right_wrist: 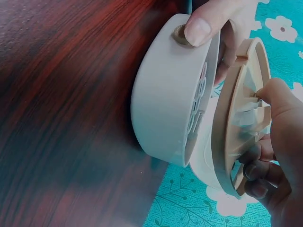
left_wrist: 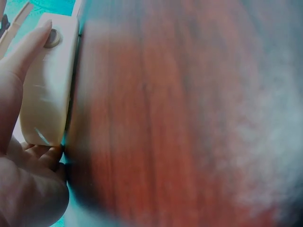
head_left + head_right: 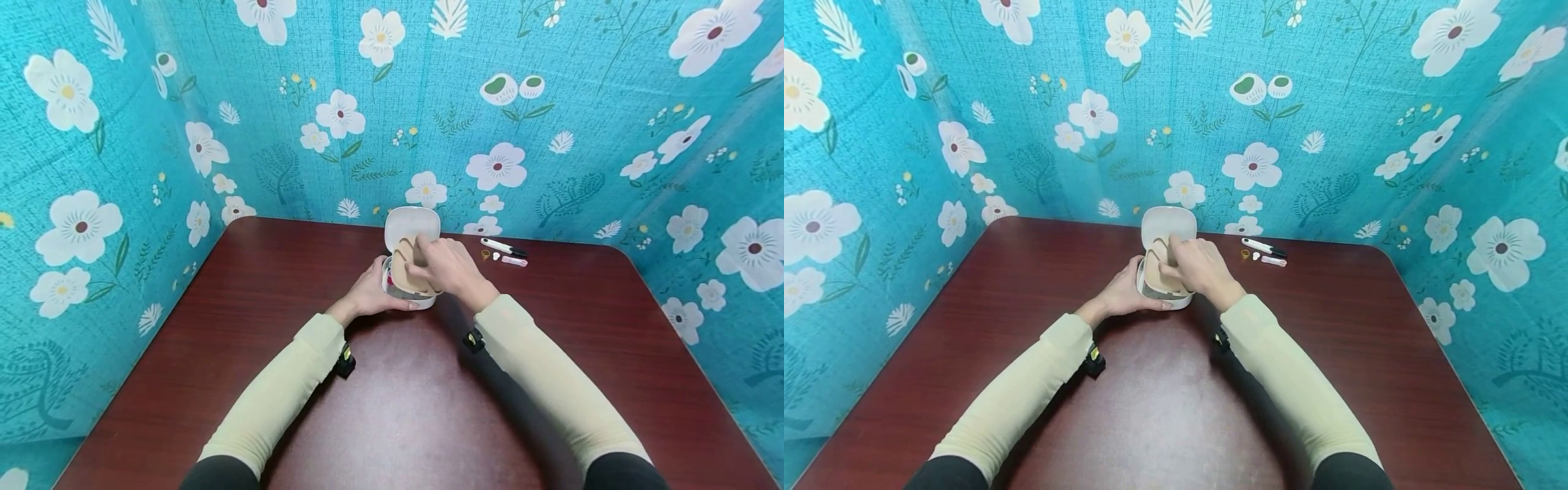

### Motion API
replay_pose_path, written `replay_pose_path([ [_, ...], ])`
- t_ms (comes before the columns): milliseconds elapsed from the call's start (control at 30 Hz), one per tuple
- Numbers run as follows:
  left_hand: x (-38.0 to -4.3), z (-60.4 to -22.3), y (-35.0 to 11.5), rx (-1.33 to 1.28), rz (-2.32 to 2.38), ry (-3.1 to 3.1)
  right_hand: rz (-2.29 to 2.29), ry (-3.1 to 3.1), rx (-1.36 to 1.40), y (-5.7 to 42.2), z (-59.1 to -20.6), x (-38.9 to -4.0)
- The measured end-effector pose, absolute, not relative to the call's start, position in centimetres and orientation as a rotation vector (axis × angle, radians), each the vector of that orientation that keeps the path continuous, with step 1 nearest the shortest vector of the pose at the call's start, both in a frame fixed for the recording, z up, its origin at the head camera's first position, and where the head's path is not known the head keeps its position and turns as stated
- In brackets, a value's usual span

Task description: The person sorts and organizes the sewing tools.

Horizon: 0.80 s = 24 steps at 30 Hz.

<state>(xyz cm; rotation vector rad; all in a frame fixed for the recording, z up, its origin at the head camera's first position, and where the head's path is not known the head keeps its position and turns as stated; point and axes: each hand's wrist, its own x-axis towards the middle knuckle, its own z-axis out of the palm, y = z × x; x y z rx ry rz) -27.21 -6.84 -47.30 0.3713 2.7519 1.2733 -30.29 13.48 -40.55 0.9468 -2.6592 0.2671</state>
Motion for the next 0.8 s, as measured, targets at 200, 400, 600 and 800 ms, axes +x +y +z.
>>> replay_pose_path([
  [200,-27.3,-47.4,-6.8,0.355,1.247,2.793,0.242,-2.733,0.950,12.7,-40.9,-30.8],
  [400,-27.2,-47.3,-6.7,0.349,1.259,2.790,0.234,-2.773,0.967,12.2,-41.5,-31.1],
  [600,-27.1,-47.2,-6.7,0.347,1.303,2.770,0.227,-2.807,0.983,11.8,-41.9,-31.3],
  [800,-27.3,-47.4,-6.8,0.351,1.316,2.766,0.234,-2.808,0.986,11.5,-42.0,-31.4],
])
